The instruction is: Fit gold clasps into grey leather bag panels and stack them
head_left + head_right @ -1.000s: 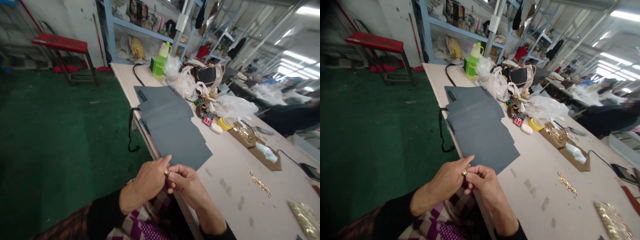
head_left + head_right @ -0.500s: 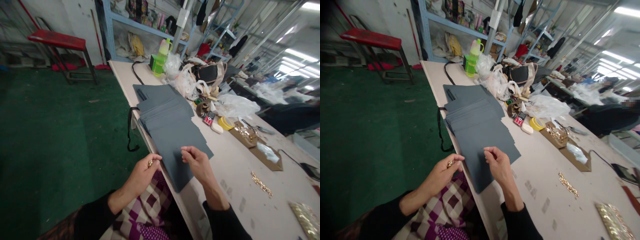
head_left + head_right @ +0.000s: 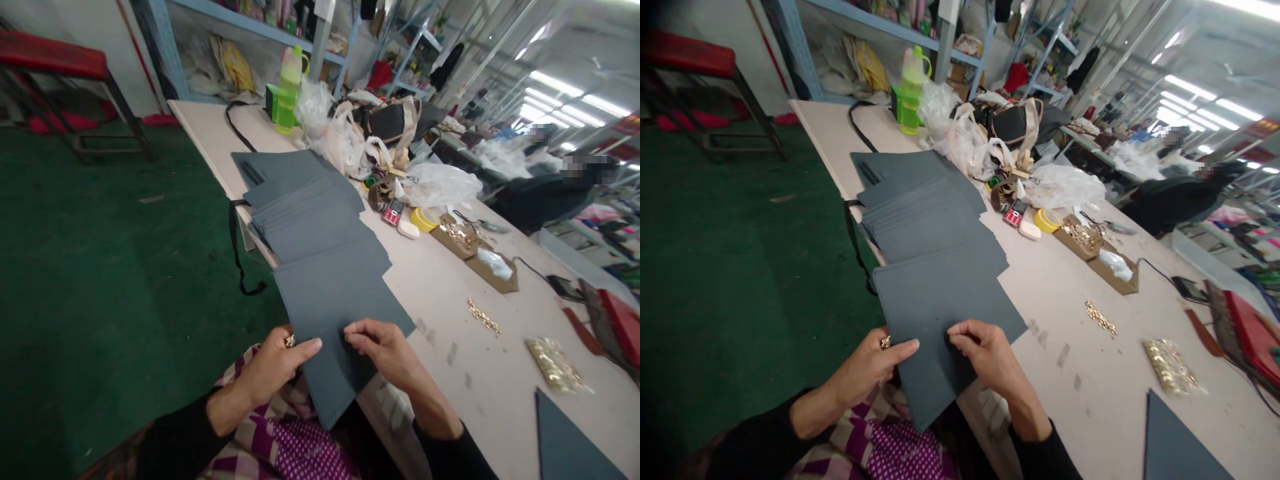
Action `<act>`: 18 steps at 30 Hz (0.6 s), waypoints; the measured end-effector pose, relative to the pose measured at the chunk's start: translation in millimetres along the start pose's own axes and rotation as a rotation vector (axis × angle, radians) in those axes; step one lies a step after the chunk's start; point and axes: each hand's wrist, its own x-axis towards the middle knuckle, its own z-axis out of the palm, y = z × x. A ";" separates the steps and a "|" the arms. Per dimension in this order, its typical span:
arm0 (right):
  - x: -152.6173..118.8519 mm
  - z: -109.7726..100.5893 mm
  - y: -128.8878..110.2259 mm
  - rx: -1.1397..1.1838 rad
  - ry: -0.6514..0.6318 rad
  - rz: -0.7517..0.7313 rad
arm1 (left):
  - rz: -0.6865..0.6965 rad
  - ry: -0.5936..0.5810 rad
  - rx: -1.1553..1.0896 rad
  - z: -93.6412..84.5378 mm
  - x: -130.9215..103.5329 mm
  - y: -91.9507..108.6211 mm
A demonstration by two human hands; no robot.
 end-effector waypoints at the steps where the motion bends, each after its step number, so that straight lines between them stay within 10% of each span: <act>1: 1.8 2.3 2.8 0.097 0.033 0.030 | -0.011 0.002 -0.021 1.1 0.2 -2.6; 18: 42.7 6.5 -0.6 0.437 -0.041 0.109 | -0.094 0.004 -0.039 8.5 20.1 14.2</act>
